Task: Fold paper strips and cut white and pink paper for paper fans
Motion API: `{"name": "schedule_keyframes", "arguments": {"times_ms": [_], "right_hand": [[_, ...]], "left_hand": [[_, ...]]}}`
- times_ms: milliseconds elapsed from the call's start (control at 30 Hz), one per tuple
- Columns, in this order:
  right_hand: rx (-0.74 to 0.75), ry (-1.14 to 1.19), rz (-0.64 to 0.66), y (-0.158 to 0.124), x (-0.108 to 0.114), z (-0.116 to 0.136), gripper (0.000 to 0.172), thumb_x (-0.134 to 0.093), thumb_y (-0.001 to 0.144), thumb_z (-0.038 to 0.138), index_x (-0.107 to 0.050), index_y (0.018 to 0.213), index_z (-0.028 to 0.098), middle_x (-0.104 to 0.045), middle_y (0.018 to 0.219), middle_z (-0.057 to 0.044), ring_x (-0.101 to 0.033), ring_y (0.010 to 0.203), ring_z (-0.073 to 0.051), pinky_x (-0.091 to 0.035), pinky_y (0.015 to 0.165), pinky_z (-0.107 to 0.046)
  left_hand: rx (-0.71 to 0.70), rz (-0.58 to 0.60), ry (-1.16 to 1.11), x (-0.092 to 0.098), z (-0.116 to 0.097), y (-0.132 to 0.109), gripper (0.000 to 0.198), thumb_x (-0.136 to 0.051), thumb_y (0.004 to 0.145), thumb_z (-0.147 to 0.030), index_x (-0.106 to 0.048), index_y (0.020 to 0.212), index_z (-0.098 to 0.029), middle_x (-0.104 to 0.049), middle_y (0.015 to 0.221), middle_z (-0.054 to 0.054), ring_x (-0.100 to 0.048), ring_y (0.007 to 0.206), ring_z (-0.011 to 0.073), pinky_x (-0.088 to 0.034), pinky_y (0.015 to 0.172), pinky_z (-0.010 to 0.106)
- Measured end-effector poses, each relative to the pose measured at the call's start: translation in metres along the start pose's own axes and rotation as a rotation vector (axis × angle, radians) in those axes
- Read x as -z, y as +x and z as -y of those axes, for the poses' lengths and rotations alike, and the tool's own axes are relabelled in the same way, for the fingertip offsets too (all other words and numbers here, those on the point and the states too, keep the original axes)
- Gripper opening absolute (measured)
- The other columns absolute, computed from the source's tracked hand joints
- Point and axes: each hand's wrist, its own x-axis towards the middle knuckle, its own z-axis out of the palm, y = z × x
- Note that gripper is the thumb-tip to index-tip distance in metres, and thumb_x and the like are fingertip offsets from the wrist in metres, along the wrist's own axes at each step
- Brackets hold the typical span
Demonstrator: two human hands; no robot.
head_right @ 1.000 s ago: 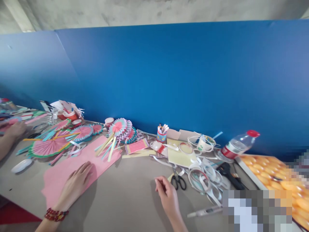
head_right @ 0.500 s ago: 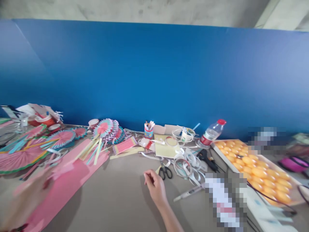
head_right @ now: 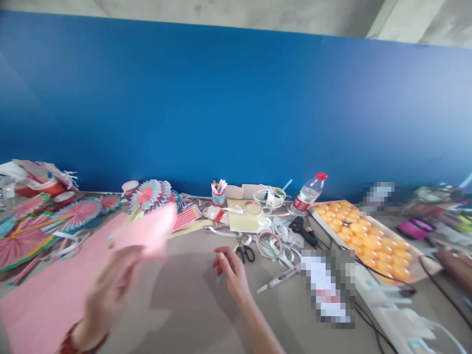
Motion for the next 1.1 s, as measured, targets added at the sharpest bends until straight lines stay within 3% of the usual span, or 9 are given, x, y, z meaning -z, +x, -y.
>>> {"name": "schedule_keyframes", "arguments": {"times_ms": [100,167,333,533,700,800,867,967,1100], "right_hand": [[-0.081,0.151,0.060,-0.002,0.008,0.009,0.062,-0.042,0.088,0.069,-0.054,0.122,0.019,-0.065,0.088,-0.006,-0.060,0.066,-0.017,-0.049,0.063,-0.030],[-0.089,0.083,0.070,-0.002,0.016,0.011,0.058,-0.051,0.086,0.061,-0.051,0.127,0.020,-0.065,0.087,-0.004,-0.060,0.068,-0.017,-0.049,0.065,-0.029],[0.018,-0.392,0.095,-0.014,0.038,0.000,0.047,-0.057,0.078,0.028,-0.058,0.124,0.021,-0.062,0.080,0.000,-0.058,0.068,-0.015,-0.047,0.068,-0.026],[0.017,-0.332,0.091,-0.036,0.034,-0.007,0.048,-0.050,0.084,0.027,-0.055,0.132,0.020,-0.062,0.086,-0.002,-0.058,0.059,-0.011,-0.047,0.057,-0.021],[0.109,-0.387,-0.257,-0.043,0.075,0.016,0.035,-0.062,0.083,0.042,-0.071,0.108,0.020,-0.070,0.109,-0.009,-0.066,0.096,-0.022,-0.053,0.082,-0.030],[0.112,-0.281,-0.626,-0.048,0.105,0.048,0.036,-0.069,0.081,0.045,-0.070,0.107,0.020,-0.070,0.114,-0.008,-0.065,0.101,-0.023,-0.051,0.088,-0.032],[0.199,-0.127,-0.902,-0.050,0.113,0.072,0.037,-0.073,0.079,0.042,-0.070,0.108,0.018,-0.070,0.110,-0.008,-0.066,0.096,-0.020,-0.052,0.086,-0.032],[0.407,-0.040,-1.096,-0.051,0.109,0.100,0.034,-0.079,0.075,0.035,-0.071,0.103,0.017,-0.070,0.102,-0.006,-0.065,0.089,-0.018,-0.052,0.087,-0.033],[0.488,-0.151,-1.192,-0.061,0.110,0.099,0.032,-0.079,0.075,0.035,-0.073,0.101,0.017,-0.071,0.100,-0.006,-0.065,0.088,-0.020,-0.050,0.093,-0.037]], "left_hand": [[-0.123,0.392,-0.192,-0.060,-0.042,0.000,0.038,-0.054,0.091,-0.023,-0.065,0.127,-0.030,-0.067,0.121,0.008,-0.060,0.116,0.0296,-0.044,0.105,0.041],[-0.124,0.537,-0.241,-0.077,-0.059,-0.007,0.041,-0.049,0.095,-0.023,-0.059,0.134,-0.032,-0.066,0.124,0.009,-0.059,0.116,0.0293,-0.045,0.103,0.041],[-0.289,0.789,-0.190,-0.076,-0.064,-0.026,0.053,-0.055,0.092,-0.022,-0.046,0.143,-0.031,-0.053,0.142,0.007,-0.052,0.126,0.0288,-0.046,0.105,0.043],[-0.426,0.741,0.030,-0.067,-0.042,-0.029,0.076,-0.066,0.087,-0.040,-0.029,0.151,-0.025,-0.035,0.155,0.010,-0.035,0.140,0.0307,-0.028,0.117,0.055],[-0.420,0.702,0.058,-0.055,-0.029,-0.015,0.065,-0.057,0.093,-0.037,-0.029,0.151,-0.025,-0.034,0.156,0.010,-0.038,0.140,0.0265,-0.038,0.114,0.045],[-0.605,0.849,-0.026,-0.058,-0.043,-0.009,0.071,-0.055,0.094,-0.046,-0.024,0.154,-0.024,-0.029,0.158,0.008,-0.031,0.144,0.0262,-0.028,0.119,0.047],[-0.768,0.999,-0.111,-0.070,-0.061,-0.009,0.075,-0.050,0.095,-0.052,-0.016,0.156,-0.025,-0.022,0.160,0.005,-0.025,0.147,0.0248,-0.021,0.122,0.047],[-0.847,1.131,-0.246,-0.096,-0.088,-0.015,0.073,-0.043,0.099,-0.045,0.002,0.156,-0.034,-0.019,0.159,-0.005,-0.027,0.146,0.0183,-0.011,0.126,0.037],[-0.845,1.069,-0.204,-0.129,-0.091,-0.005,0.077,-0.050,0.095,-0.052,-0.002,0.154,-0.043,-0.027,0.155,-0.013,-0.032,0.143,0.0174,-0.018,0.124,0.031]]}}
